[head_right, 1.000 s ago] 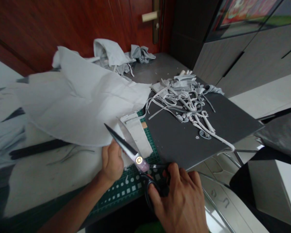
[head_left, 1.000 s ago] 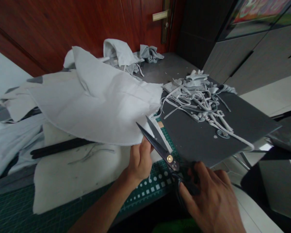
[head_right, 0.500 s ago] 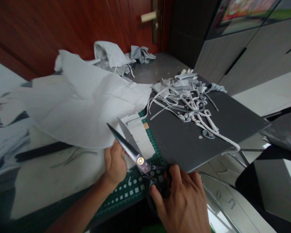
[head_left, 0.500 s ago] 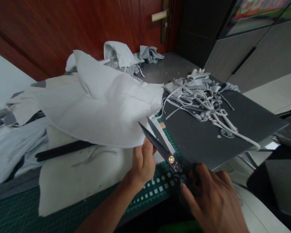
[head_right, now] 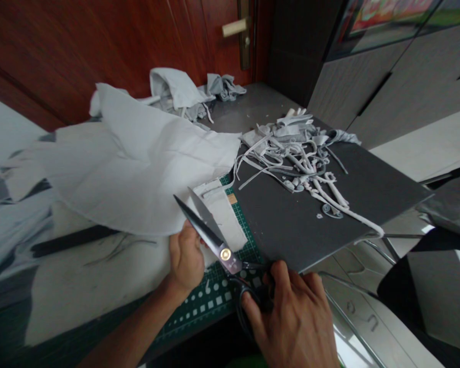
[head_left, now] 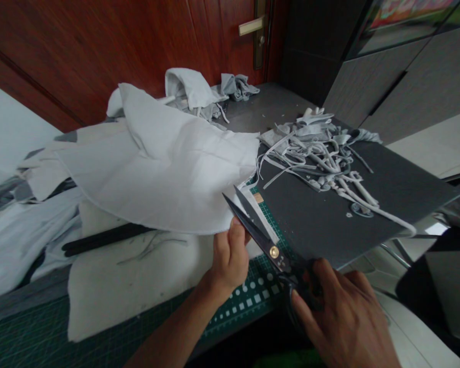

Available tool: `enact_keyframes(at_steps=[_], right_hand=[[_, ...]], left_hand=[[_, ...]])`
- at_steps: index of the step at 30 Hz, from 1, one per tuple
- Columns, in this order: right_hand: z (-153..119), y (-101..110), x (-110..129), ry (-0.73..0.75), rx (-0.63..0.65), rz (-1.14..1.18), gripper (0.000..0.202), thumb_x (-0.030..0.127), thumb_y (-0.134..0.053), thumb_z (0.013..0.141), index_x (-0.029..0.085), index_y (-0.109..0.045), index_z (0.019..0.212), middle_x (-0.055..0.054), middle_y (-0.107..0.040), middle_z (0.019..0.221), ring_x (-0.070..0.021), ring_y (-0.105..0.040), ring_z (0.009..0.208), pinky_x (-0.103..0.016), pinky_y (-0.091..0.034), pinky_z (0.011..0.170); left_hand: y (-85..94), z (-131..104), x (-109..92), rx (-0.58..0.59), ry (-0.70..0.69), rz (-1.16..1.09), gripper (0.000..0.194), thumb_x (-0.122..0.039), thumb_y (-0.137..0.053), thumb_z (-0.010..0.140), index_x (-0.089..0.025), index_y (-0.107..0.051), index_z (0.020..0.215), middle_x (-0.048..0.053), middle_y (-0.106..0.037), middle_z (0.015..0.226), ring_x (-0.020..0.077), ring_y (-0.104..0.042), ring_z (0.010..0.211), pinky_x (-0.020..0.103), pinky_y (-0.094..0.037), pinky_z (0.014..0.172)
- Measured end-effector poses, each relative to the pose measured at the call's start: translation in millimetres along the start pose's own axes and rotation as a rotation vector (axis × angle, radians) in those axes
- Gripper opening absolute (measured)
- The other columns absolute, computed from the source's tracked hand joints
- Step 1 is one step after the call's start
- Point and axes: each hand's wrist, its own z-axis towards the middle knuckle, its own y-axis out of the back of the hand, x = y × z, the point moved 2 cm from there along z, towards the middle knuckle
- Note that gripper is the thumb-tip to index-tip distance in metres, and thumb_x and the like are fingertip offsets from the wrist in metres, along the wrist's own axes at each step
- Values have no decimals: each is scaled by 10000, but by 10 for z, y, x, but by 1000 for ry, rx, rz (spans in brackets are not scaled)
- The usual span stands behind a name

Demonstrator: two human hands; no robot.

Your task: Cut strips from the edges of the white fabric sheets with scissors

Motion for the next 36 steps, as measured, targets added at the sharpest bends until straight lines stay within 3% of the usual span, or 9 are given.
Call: enact_keyframes(at_steps=[6, 11, 14, 19, 25, 36], right_hand=[[-12, 24, 51, -90, 29, 16, 265, 481, -447, 1004, 252, -439, 871, 14, -644, 634, -222, -592, 557, -382, -364, 720], [-28, 24, 110, -129, 13, 30, 331, 518, -341, 1045, 258, -433, 861, -4, -653, 656, -234, -591, 587, -388, -359, 728], [-38, 19, 89, -119, 3, 6, 359, 531, -312, 1057, 261, -432, 853, -3, -649, 641, -234, -588, 586, -384, -363, 720], [-21, 81, -13, -79, -52, 52, 315, 520, -443, 1021, 259, -475, 847, 20, -629, 595, -220, -562, 545, -363, -364, 658], [-12, 140, -64, -202, -58, 91, 311, 545, -485, 945, 257, -494, 825, -8, -615, 630, -232, -549, 584, -378, -381, 665], [-98, 98, 43, -154, -83, 61, 290, 530, -556, 906, 246, -520, 861, -13, -618, 652, -239, -552, 590, -370, -371, 657]], left_hand=[[3, -12, 71, 28, 54, -53, 570, -730, -508, 913, -249, -455, 610, -22, -431, 522, 175, -585, 624, 297, -581, 683], [17, -11, 84, 32, 26, -35, 576, -722, -509, 918, -237, -460, 611, -29, -435, 543, 125, -437, 508, 245, -480, 512], [23, -19, 112, 50, 24, -71, 557, -706, -520, 920, -230, -485, 633, -29, -447, 552, 121, -434, 506, 242, -448, 488], [26, -34, 178, 104, 83, -89, 546, -658, -526, 935, -205, -522, 630, -6, -500, 568, 135, -501, 562, 259, -455, 545], [-17, -9, 147, 56, 169, -220, 495, -593, -627, 879, -211, -477, 602, -36, -431, 542, 110, -421, 520, 237, -421, 510], [12, 22, 18, 48, -65, 50, 465, -463, -516, 965, -228, -419, 576, -35, -412, 532, 116, -386, 499, 240, -415, 519]])
